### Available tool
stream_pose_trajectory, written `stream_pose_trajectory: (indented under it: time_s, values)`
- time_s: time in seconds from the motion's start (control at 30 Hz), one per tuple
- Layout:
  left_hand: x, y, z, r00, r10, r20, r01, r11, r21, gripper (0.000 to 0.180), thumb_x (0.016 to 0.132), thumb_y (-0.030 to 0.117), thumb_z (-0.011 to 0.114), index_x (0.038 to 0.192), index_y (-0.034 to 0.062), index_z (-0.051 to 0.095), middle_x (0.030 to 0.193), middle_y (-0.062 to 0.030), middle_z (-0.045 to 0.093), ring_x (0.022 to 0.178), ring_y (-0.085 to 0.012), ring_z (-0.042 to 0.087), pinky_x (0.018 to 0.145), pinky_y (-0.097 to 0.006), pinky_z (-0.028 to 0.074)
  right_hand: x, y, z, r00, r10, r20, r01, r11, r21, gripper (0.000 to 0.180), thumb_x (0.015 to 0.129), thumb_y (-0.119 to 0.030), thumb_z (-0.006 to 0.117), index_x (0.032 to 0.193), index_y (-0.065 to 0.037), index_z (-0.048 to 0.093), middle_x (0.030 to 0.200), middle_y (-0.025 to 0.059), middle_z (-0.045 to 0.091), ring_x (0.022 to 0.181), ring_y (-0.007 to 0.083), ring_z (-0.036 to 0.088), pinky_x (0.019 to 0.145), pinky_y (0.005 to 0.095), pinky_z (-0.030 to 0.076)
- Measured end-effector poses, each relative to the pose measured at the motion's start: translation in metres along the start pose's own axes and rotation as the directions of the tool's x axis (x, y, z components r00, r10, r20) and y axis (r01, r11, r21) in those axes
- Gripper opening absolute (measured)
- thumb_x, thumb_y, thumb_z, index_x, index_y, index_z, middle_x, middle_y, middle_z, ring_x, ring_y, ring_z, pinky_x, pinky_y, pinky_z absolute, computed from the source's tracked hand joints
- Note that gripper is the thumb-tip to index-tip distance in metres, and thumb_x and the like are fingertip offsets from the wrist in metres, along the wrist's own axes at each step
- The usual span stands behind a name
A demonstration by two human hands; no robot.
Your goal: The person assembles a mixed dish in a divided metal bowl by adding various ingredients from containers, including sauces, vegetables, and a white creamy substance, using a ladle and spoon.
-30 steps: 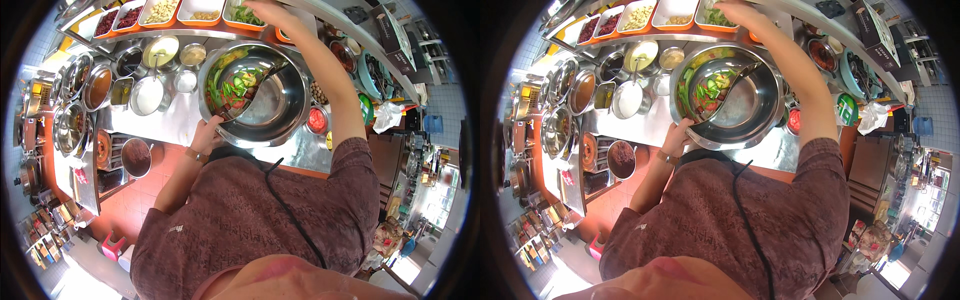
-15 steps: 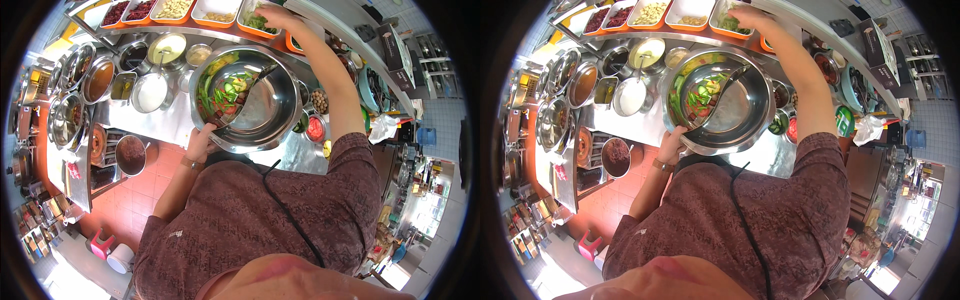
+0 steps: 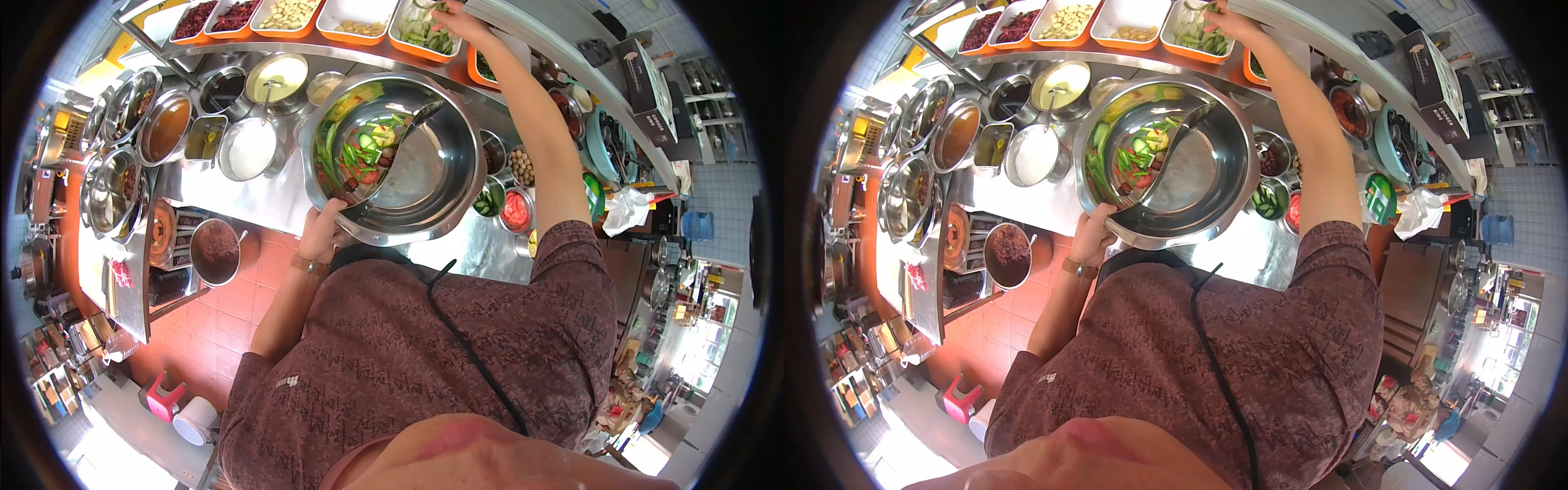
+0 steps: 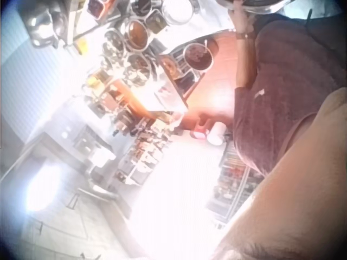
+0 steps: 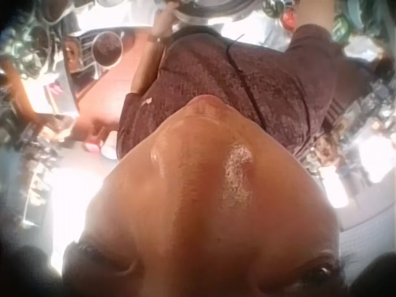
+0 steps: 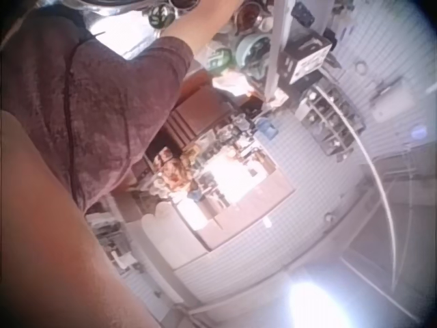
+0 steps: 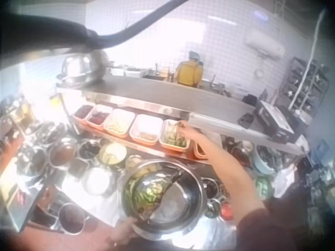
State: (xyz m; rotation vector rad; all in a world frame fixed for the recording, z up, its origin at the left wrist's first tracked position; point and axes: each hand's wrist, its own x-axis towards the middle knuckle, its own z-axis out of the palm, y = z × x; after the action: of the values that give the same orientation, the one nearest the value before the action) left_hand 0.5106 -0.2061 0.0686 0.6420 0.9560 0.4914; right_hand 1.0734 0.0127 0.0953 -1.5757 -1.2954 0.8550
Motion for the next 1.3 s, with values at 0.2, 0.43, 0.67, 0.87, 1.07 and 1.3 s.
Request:
stream_pose_trajectory:
  time_s: [0.2,0.43,0.67,0.87,1.07,1.3]
  values:
    - [0.015,-0.001,-0.030,0.995,0.042,-0.089,-0.043,0.999,-0.003,0.012,0.097,0.017,0.061,0.093,0.0059,0.061,0.072,0.0032,0.052,0.048,-0.0061,0.037,0.041,-0.024,0.023,-0.090,-0.085,0.061,0.995,-0.048,0.085,0.028,0.974,0.225,0.023,0.101,-0.021,0.066,0.121,-0.011,0.070,0.098,0.0079,0.074,0.087,0.0171,0.069,0.075,0.0310,0.054]
    - [0.007,0.014,-0.017,0.991,0.084,-0.102,-0.085,0.996,-0.010,0.013,0.096,0.017,0.062,0.092,0.0039,0.063,0.066,0.0059,0.048,0.046,-0.0048,0.033,0.042,-0.025,0.021,-0.199,-0.131,0.087,0.788,0.033,0.614,0.138,0.964,-0.229,0.041,0.101,-0.028,0.068,0.137,-0.010,0.064,0.120,0.0071,0.073,0.091,0.0126,0.071,0.073,0.0302,0.056]
    - [-0.007,0.020,-0.038,0.983,0.105,-0.148,-0.110,0.993,-0.030,0.013,0.096,0.016,0.063,0.089,0.0045,0.062,0.068,0.0034,0.052,0.048,-0.0054,0.037,0.042,-0.025,0.021,-0.077,-0.131,0.144,0.842,-0.432,0.323,0.537,0.720,-0.440,0.031,0.100,-0.025,0.063,0.125,-0.007,0.069,0.107,0.0084,0.075,0.090,0.0197,0.071,0.078,0.0354,0.057]
    - [-0.007,0.044,-0.081,0.994,0.068,-0.089,-0.070,0.997,-0.015,0.017,0.096,0.019,0.063,0.101,0.0021,0.064,0.072,0.0021,0.057,0.049,-0.0051,0.042,0.041,-0.023,0.024,0.041,-0.144,0.175,0.942,-0.011,0.335,0.305,0.440,-0.845,0.039,0.087,-0.033,0.072,0.115,-0.007,0.073,0.103,0.0178,0.076,0.096,0.0346,0.072,0.084,0.0453,0.056]
    - [0.002,0.083,-0.144,1.000,-0.001,0.029,0.001,1.000,-0.012,0.021,0.096,0.017,0.063,0.107,-0.0003,0.062,0.079,-0.0026,0.065,0.050,-0.0078,0.052,0.040,-0.021,0.028,0.069,-0.128,0.215,0.967,0.083,0.241,0.174,0.477,-0.862,0.032,0.084,-0.029,0.067,0.107,-0.008,0.076,0.107,0.0190,0.075,0.098,0.0334,0.072,0.083,0.0473,0.054]
    - [0.007,0.123,-0.196,0.997,-0.072,0.001,0.071,0.991,0.110,0.017,0.095,0.020,0.066,0.103,0.0050,0.066,0.081,0.0020,0.064,0.058,-0.0058,0.050,0.051,-0.024,0.036,0.053,-0.115,0.230,0.977,0.213,0.024,-0.161,0.804,-0.573,0.018,0.088,-0.020,0.064,0.087,-0.006,0.075,0.076,0.0074,0.070,0.068,0.0184,0.064,0.062,0.0379,0.049]
